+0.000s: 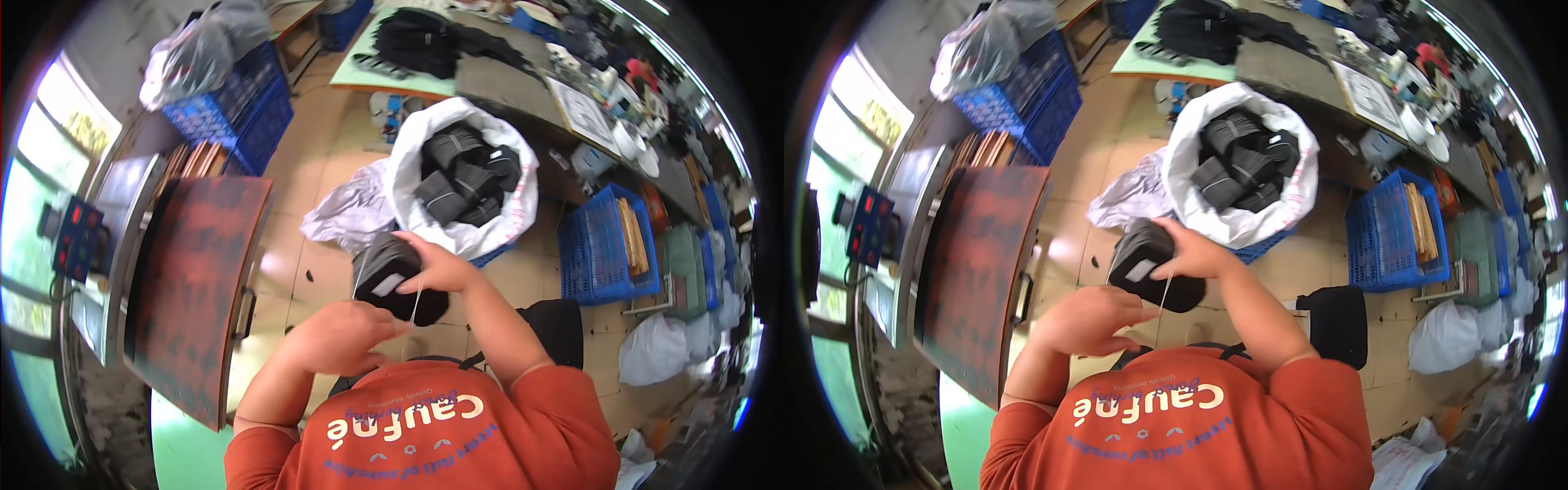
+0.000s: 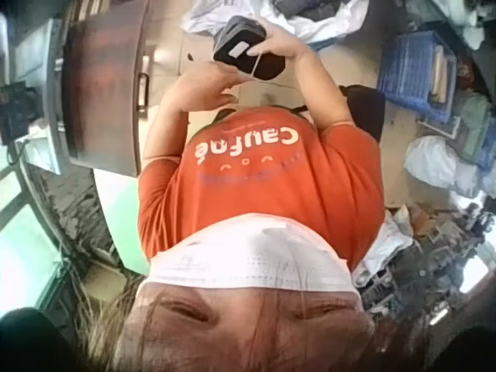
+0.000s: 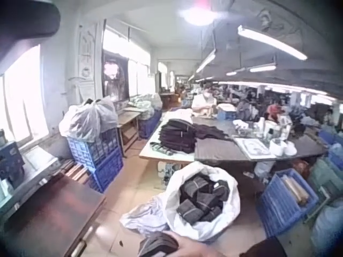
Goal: Collecting manufactured shoe components from a press machine, placing them into a storage bag, and recording production totals on a log sheet.
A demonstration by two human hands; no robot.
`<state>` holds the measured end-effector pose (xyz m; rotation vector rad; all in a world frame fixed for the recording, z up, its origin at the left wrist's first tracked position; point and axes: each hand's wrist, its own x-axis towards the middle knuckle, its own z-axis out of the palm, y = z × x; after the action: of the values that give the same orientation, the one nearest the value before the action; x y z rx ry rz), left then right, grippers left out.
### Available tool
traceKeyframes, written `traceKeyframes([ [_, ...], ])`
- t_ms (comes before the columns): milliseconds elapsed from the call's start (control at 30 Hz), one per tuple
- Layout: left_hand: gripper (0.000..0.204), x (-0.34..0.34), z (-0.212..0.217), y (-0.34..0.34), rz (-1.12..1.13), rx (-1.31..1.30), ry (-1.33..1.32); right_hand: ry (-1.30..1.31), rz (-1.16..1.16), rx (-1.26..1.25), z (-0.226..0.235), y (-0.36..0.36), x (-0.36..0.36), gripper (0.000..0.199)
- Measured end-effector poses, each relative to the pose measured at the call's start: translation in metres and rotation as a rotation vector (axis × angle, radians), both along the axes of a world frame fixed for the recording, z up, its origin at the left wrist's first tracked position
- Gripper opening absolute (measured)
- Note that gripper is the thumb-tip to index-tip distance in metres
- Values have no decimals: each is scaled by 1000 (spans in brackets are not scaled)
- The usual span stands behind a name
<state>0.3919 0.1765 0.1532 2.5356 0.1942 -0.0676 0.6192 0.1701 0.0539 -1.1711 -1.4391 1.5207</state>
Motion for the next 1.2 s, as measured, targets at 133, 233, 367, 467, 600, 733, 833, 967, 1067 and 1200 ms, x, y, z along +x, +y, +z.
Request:
traceKeyframes([
  [133,25,48,-102,36,325,-87,164,497,-263,25,4,-63,92,97],
  [233,16,92,-142,22,371,-762,-152,550,-529,-3,-12,-83,122,81],
  [367,18,168,-165,49,537,-550,-533,751,-884,-35,-45,-58,146,47],
  [467,19,189,-204,112,709,-263,-292,922,-989,-201,-57,-19,167,42],
  [600,20,224,-257,202,763,-215,-269,861,-1000,-104,-73,62,201,51],
  [733,28,274,-285,279,938,-296,-96,484,-1322,141,-90,156,234,78],
  [833,66,295,-308,315,1162,-247,207,-865,-1201,-64,-133,190,265,105],
  [967,59,275,-361,333,1213,-262,418,-694,-1102,-108,-176,191,299,75],
  [1067,29,251,-360,341,1152,-274,328,-1291,-1270,249,-149,177,325,31],
  [1200,28,224,-340,323,1048,-126,179,-1509,-1252,-177,-151,156,364,22],
])
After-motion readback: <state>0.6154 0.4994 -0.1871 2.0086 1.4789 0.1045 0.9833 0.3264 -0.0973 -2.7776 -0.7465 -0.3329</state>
